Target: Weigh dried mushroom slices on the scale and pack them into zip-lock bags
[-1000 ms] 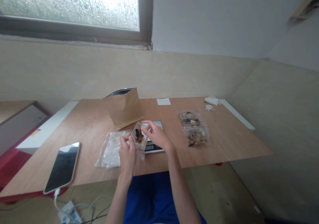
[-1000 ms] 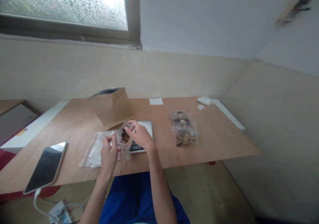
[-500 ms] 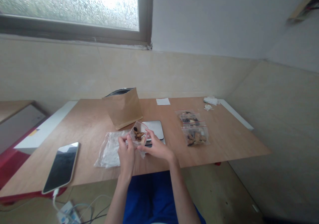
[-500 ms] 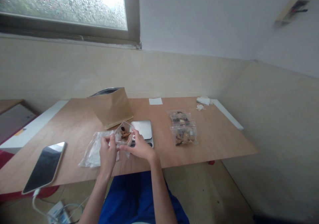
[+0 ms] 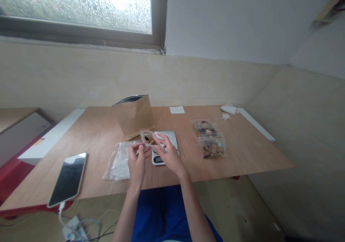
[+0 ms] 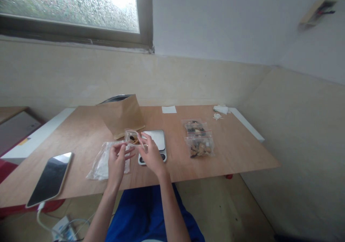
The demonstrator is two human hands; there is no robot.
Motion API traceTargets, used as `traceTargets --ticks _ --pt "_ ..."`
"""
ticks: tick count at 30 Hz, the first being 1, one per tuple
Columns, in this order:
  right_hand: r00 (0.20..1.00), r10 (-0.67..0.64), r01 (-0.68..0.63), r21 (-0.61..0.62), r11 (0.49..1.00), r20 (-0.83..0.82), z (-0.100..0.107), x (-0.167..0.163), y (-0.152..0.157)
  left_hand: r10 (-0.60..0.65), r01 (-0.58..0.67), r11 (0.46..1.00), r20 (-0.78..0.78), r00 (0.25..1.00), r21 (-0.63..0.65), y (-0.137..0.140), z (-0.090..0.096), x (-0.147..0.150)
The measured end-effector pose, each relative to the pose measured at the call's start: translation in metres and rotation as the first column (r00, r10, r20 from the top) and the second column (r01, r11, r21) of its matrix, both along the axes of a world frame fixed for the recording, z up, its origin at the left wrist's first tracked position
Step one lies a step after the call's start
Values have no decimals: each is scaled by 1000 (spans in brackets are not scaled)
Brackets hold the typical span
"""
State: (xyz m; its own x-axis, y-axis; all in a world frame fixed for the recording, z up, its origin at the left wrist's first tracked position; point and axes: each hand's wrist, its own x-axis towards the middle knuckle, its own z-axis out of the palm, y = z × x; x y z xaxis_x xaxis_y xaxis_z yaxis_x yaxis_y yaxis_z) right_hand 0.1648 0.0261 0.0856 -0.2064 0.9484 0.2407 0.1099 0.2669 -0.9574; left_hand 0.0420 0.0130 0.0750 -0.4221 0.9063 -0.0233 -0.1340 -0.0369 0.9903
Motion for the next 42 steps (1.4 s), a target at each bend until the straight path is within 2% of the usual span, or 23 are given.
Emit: traceTargets --ticks 5,10,12,15,17,20,25,30,36,42 --pt "993 -24 19 -42 999 -114 9 6 -1 70 -69 997 -115 991 17 8 -12 -9" --pt "974 -83 70 -67 995 -210 11 8 1 55 -56 998 -40 998 -41 14 -25 -16" --pt "963 -81 60 -89 994 -257 10 8 3 -29 27 998 -22 999 -61 15 -27 -18" --pt "943 -97 61 -121 991 -318 7 9 4 -228 228 974 8 974 -9 13 -26 -21" --pt "936 -119 80 -131 988 -332 6 11 5 -223 222 975 39 974 30 12 -24 -22" --pt "951 -141 111 -123 986 -274 4 16 5 -133 129 989 57 990 68 10 -19 -22" --pt "964 -204 194 -76 978 -169 2 24 4 -33 38 988 -34 999 151 8 -10 -23" --pt "940 -301 293 -71 953 -158 0 22 4 17 -2 989 -99 995 148 7 0 -20" --pt "928 -359 360 -13 933 -102 1 20 3 43 -20 990 -161 986 142 2 10 -13" --pt "955 -297 296 106 949 -9 9 20 -2 -37 82 988 -314 949 132 -5 13 -4"
